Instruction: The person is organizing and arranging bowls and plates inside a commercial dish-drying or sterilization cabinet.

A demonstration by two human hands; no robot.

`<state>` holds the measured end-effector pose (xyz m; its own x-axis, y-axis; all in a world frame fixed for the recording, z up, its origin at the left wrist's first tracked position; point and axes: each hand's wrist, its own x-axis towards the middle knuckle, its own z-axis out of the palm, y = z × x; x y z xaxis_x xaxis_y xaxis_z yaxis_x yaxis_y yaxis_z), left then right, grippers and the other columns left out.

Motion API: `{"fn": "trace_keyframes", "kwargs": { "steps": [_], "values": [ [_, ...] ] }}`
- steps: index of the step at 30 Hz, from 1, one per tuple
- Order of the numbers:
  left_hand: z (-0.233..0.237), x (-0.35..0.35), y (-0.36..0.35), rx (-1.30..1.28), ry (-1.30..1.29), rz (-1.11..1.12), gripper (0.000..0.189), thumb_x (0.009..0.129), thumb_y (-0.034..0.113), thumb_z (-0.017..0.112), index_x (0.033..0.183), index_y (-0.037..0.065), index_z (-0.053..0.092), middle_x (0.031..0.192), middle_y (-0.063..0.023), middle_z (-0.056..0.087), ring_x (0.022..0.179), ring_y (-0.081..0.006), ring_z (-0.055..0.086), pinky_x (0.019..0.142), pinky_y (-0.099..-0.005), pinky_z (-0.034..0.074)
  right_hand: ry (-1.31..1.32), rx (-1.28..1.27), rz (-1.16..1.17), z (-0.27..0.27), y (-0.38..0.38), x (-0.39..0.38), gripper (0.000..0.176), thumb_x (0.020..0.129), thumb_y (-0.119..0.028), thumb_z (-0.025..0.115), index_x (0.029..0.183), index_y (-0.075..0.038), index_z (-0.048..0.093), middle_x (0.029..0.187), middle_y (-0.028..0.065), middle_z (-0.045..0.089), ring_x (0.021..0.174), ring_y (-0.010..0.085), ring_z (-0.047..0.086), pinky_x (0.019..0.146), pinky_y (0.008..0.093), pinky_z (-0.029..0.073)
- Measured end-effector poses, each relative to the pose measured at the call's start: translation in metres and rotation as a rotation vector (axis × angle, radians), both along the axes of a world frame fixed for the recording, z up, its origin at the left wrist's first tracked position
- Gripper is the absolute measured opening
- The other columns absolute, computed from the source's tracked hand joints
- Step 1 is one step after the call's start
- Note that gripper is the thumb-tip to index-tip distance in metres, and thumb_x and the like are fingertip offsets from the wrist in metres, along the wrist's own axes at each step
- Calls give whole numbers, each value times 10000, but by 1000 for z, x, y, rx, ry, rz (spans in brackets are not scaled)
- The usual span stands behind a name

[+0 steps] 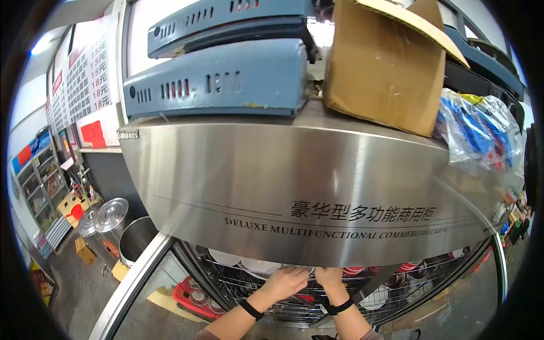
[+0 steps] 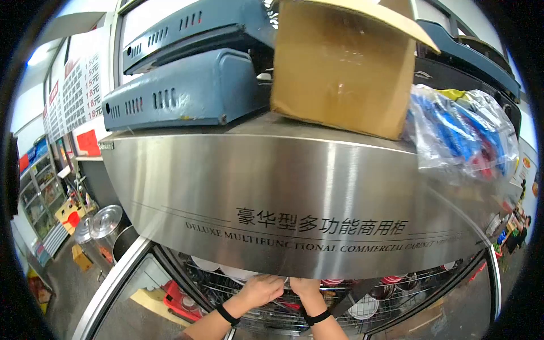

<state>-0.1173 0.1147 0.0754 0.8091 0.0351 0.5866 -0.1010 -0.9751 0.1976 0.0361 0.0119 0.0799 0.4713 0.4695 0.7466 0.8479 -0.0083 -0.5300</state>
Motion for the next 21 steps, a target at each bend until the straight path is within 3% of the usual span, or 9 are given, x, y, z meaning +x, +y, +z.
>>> {"fn": "trace_keyframes", "kwargs": {
  "steps": [3, 6, 9, 13, 15, 17, 18, 19, 21],
  "values": [
    [9, 6, 4, -58, 194, 2, 195, 908, 197, 671, 1015, 40, 629, 1049, -130, 697, 978, -335, 695, 849, -462, 569, 27, -95, 0, 17, -2, -12, 263, 850, -158, 678, 1067, -16, 721, 1055, 203, 719, 982, 429, 665, 857, 513, 516],
    [1, 18, 12, -41, 161, 17, 230, 959, 269, 633, 1089, 80, 646, 965, -130, 720, 846, -379, 707, 713, -489, 576, -43, -119, -60, 21, -1, -14, 299, 825, -156, 701, 1085, -11, 719, 1076, 219, 711, 1016, 442, 658, 886, 528, 512],
    [1, 24, 11, -76, 7, 57, 258, 970, 300, 614, 1129, 106, 673, 942, -133, 734, 845, -414, 702, 762, -511, 574, -76, -167, -96, 18, 3, -8, 287, 830, -152, 712, 1081, -12, 722, 1072, 217, 708, 1017, 437, 654, 874, 522, 515],
    [13, 10, 7, -62, -192, 39, 122, 872, 199, 685, 905, 87, 720, 751, -128, 695, 675, -373, 689, 632, -457, 571, -183, -210, -141, -27, 7, 16, 296, 838, -133, 719, 1107, -9, 712, 1103, 223, 691, 1035, 427, 634, 889, 517, 498],
    [34, -22, 3, -56, -359, 99, 73, 799, 159, 722, 782, 88, 723, 675, -115, 666, 595, -339, 671, 552, -424, 551, -325, -229, -195, -21, 9, 14, 288, 886, -130, 683, 1140, 6, 682, 1105, 226, 685, 1029, 432, 648, 876, 515, 511],
    [36, -43, 26, -110, -646, 247, 72, 711, 134, 748, 674, 101, 695, 608, -86, 627, 506, -294, 628, 475, -386, 502, -221, -196, -188, -19, 12, 11, 263, 900, -123, 668, 1128, 7, 685, 1086, 223, 689, 1010, 428, 653, 864, 515, 512],
    [25, -52, 44, -98, -662, 422, 74, 705, 147, 760, 724, 96, 711, 608, -93, 629, 487, -318, 606, 460, -390, 482, -166, -179, -186, -21, 13, 9, 251, 907, -119, 661, 1122, 8, 687, 1077, 222, 692, 1001, 426, 655, 858, 515, 513],
    [32, -60, 53, -273, -543, 621, 194, 751, 218, 760, 703, 47, 679, 608, -118, 639, 547, -356, 628, 555, -432, 525, -186, -174, -196, -25, 13, 10, 242, 910, -116, 657, 1117, 8, 687, 1066, 220, 693, 991, 426, 657, 851, 515, 513],
    [31, -65, 99, -198, -555, 731, 267, 791, 267, 735, 908, 27, 729, 842, -171, 716, 801, -396, 686, 740, -491, 546, -224, -169, -220, -36, 12, 14, 227, 918, -109, 650, 1107, 10, 687, 1044, 217, 697, 970, 425, 661, 836, 514, 513]
  ]
}}
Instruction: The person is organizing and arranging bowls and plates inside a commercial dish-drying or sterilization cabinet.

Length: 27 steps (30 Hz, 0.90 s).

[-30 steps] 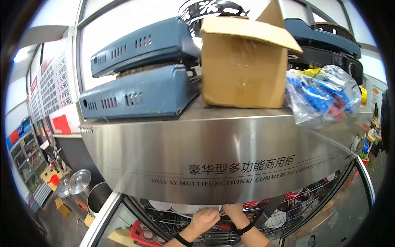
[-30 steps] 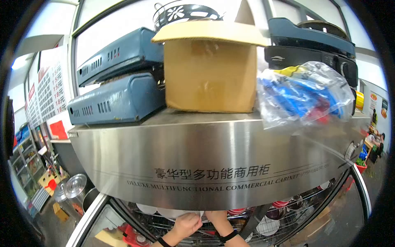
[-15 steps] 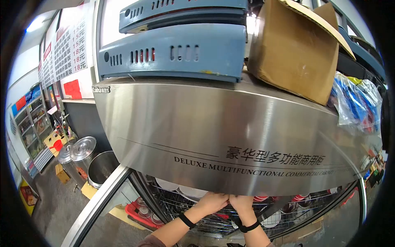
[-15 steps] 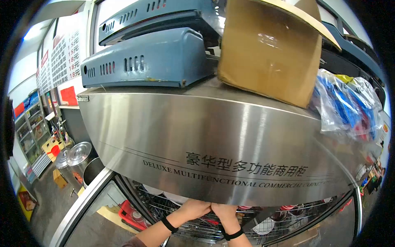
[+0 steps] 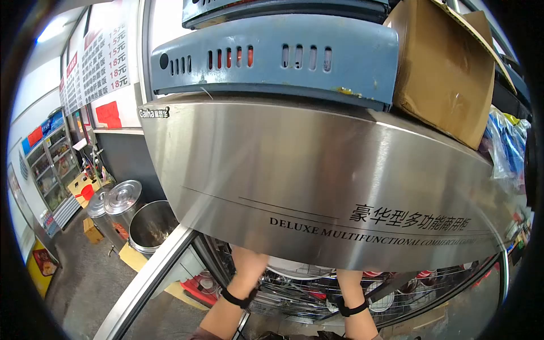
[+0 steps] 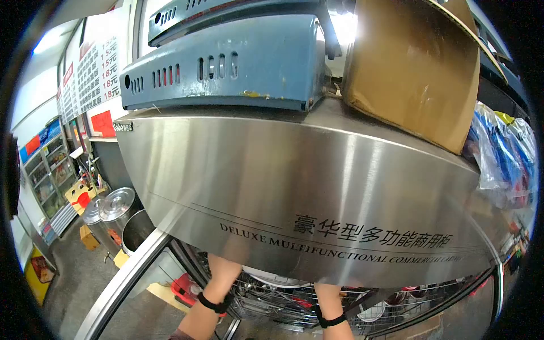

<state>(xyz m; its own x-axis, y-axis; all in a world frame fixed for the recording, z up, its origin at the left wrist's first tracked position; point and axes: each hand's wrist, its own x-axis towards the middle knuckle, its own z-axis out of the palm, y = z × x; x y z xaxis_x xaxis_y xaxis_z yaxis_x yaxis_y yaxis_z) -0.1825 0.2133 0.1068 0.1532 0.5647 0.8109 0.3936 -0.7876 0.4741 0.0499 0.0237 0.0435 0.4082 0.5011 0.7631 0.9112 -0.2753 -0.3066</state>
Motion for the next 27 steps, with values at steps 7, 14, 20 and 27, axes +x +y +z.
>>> {"fn": "trace_keyframes", "kwargs": {
  "steps": [7, 14, 20, 27],
  "values": [
    [-65, 0, 68, -99, 351, -107, 320, 871, 252, 661, 1115, 51, 715, 1056, -178, 726, 1026, -403, 670, 899, -516, 514, 101, 18, -38, -4, 1, 1, 191, 922, -90, 638, 1072, 14, 693, 1027, 211, 702, 963, 422, 665, 828, 516, 511],
    [-20, -15, 23, -142, 125, -77, 241, 865, 215, 685, 1035, 47, 714, 980, -195, 719, 917, -432, 675, 811, -518, 533, 44, -40, -79, -7, 1, 4, 227, 921, -104, 636, 1114, 3, 691, 1072, 225, 700, 1024, 433, 655, 885, 528, 505],
    [28, -42, -19, -191, 267, -81, 146, 839, 168, 711, 860, 24, 697, 811, -176, 691, 719, -391, 673, 657, -501, 542, 155, -15, -60, 0, 1, -4, 239, 901, -112, 662, 1106, 8, 696, 1091, 228, 699, 1041, 442, 648, 914, 529, 495],
    [23, -33, -86, 80, 307, -441, 144, 787, 110, 750, 762, 76, 613, 738, -123, 627, 675, -332, 641, 620, -427, 538, 86, -99, -78, 3, 0, 0, 257, 865, -100, 681, 1103, -5, 702, 1079, 228, 700, 1028, 455, 645, 906, 539, 500]
  ]
}}
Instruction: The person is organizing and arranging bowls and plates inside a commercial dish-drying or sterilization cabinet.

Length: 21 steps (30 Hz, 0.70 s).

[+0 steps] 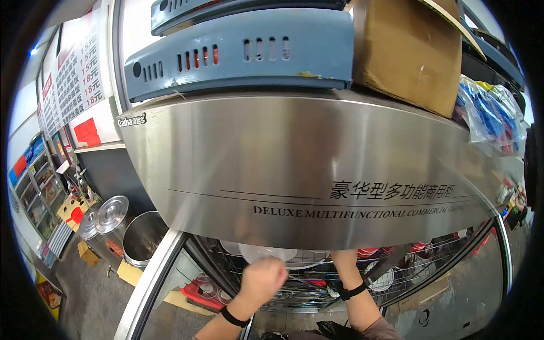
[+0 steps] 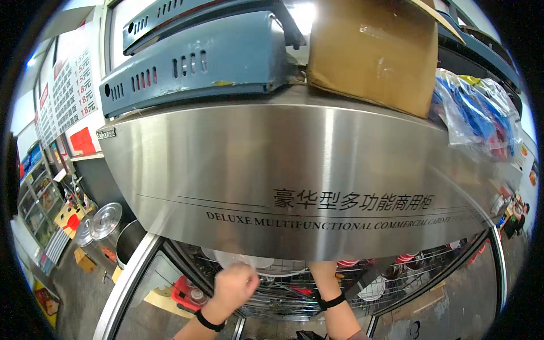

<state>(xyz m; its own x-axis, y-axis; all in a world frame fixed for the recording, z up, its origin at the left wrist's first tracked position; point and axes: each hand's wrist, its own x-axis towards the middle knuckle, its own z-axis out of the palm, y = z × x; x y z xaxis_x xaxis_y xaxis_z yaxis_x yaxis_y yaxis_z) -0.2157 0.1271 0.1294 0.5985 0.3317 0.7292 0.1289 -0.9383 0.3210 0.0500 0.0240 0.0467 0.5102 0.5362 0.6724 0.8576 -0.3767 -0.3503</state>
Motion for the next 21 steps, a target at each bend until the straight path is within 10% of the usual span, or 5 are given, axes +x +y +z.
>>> {"fn": "trace_keyframes", "kwargs": {
  "steps": [21],
  "values": [
    [-55, 114, -24, 226, 217, -217, 164, 842, 184, 731, 882, 74, 616, 865, -104, 643, 783, -304, 685, 655, -422, 568, 249, 504, 373, 47, -30, -24, 216, 799, -91, 641, 985, -2, 707, 962, 203, 707, 866, 412, 660, 754, 480, 509]
  ]
}}
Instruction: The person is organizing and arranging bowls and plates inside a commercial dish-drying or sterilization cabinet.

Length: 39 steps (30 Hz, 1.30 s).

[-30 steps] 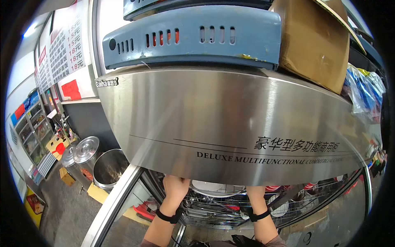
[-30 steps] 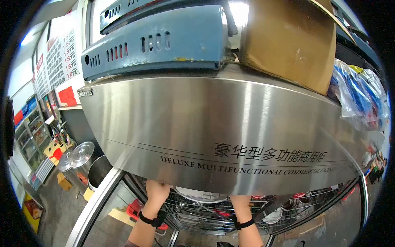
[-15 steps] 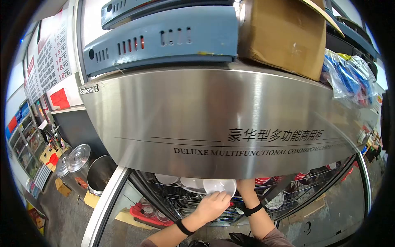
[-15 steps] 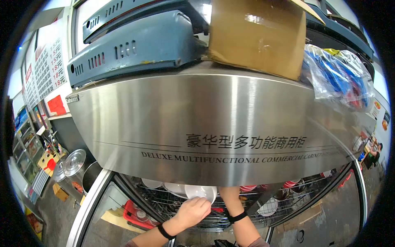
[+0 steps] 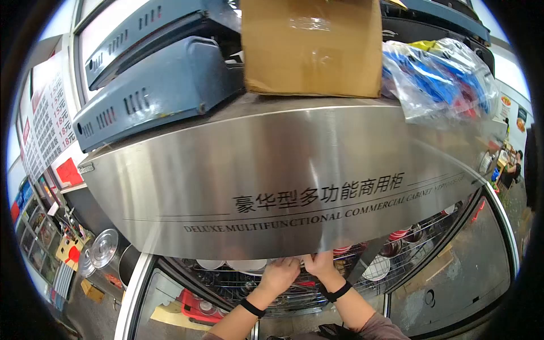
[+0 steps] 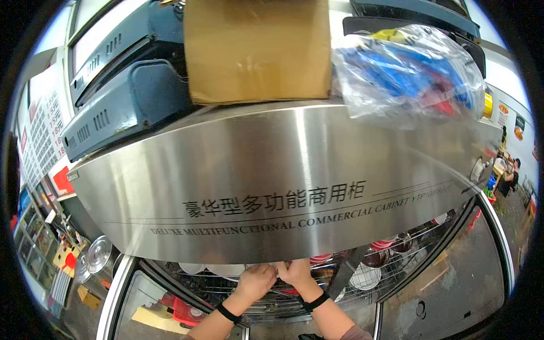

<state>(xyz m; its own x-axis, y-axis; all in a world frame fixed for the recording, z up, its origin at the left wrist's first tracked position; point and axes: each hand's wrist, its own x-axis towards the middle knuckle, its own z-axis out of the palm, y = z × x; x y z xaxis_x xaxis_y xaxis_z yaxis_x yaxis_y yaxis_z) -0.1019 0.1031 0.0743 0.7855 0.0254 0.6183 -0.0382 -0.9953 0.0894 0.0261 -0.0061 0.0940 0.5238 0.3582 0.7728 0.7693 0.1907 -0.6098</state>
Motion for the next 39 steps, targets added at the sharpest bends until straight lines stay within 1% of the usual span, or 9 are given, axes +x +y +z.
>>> {"fn": "trace_keyframes", "kwargs": {
  "steps": [4, 13, 18, 22, 26, 29, 33, 36, 39],
  "values": [
    [4, 10, 10, -40, 123, 3, 203, 894, 227, 690, 986, 48, 663, 875, -148, 716, 869, -354, 716, 728, -455, 579, -67, -131, -103, -15, 11, 7, 278, 771, -123, 689, 1029, -28, 731, 999, 200, 719, 920, 432, 670, 809, 496, 533],
    [19, 24, 5, -162, 110, 23, 375, 974, 287, 552, 1202, 23, 693, 1181, -248, 689, 1115, -456, 637, 1004, -528, 485, 24, -274, -181, -15, 17, 11, 258, 797, -147, 695, 1021, -23, 727, 1021, 203, 719, 946, 431, 668, 831, 509, 518],
    [9, 34, 12, -155, 130, 0, 354, 962, 258, 552, 1164, 7, 698, 1142, -249, 699, 1054, -456, 651, 950, -528, 501, 158, -428, -164, -25, 20, 11, 274, 858, -163, 634, 1073, -16, 718, 1068, 229, 713, 999, 450, 666, 867, 527, 523],
    [25, 28, 3, -169, 82, 47, 274, 880, 206, 634, 1058, 16, 720, 1067, -231, 710, 954, -446, 669, 864, -524, 519, 20, -489, -243, -38, 23, 12, 303, 871, -175, 628, 1113, -9, 703, 1118, 243, 701, 1034, 455, 663, 880, 526, 523],
    [55, -8, -1, -134, -247, 25, 108, 781, 170, 718, 821, 71, 738, 801, -148, 704, 765, -376, 678, 722, -478, 537, -127, -544, -309, -84, 30, 29, 353, 886, -161, 636, 1210, -32, 691, 1172, 241, 688, 1087, 460, 646, 915, 524, 518],
    [53, -53, 25, -244, -291, 256, 45, 772, 126, 725, 789, 86, 739, 740, -117, 697, 749, -354, 683, 691, -444, 541, -187, -542, -325, -58, 25, 23, 282, 911, -188, 644, 1149, -58, 722, 1120, 205, 704, 1063, 423, 652, 897, 511, 523],
    [42, -80, 81, -287, -544, 547, 201, 743, 134, 754, 932, 74, 719, 905, -146, 704, 749, -391, 681, 645, -442, 542, -261, -424, -362, -64, 25, 23, 257, 877, -176, 696, 1100, -52, 726, 1053, 197, 706, 1002, 411, 658, 858, 511, 517],
    [24, -93, 108, -225, -240, 707, 347, 769, 95, 729, 1115, 71, 699, 1051, -168, 693, 957, -409, 676, 784, -492, 550, -77, -409, -332, -71, 25, 25, 258, 883, -160, 690, 1111, -42, 713, 1062, 201, 700, 1001, 416, 651, 865, 508, 513],
    [14, -93, 124, -277, -149, 719, 390, 782, 80, 716, 1170, 62, 678, 1125, -185, 678, 1032, -409, 662, 822, -501, 552, -212, -487, -444, -68, 24, 24, 270, 899, -170, 683, 1128, -29, 702, 1080, 204, 693, 1007, 424, 642, 875, 505, 510]
  ]
}}
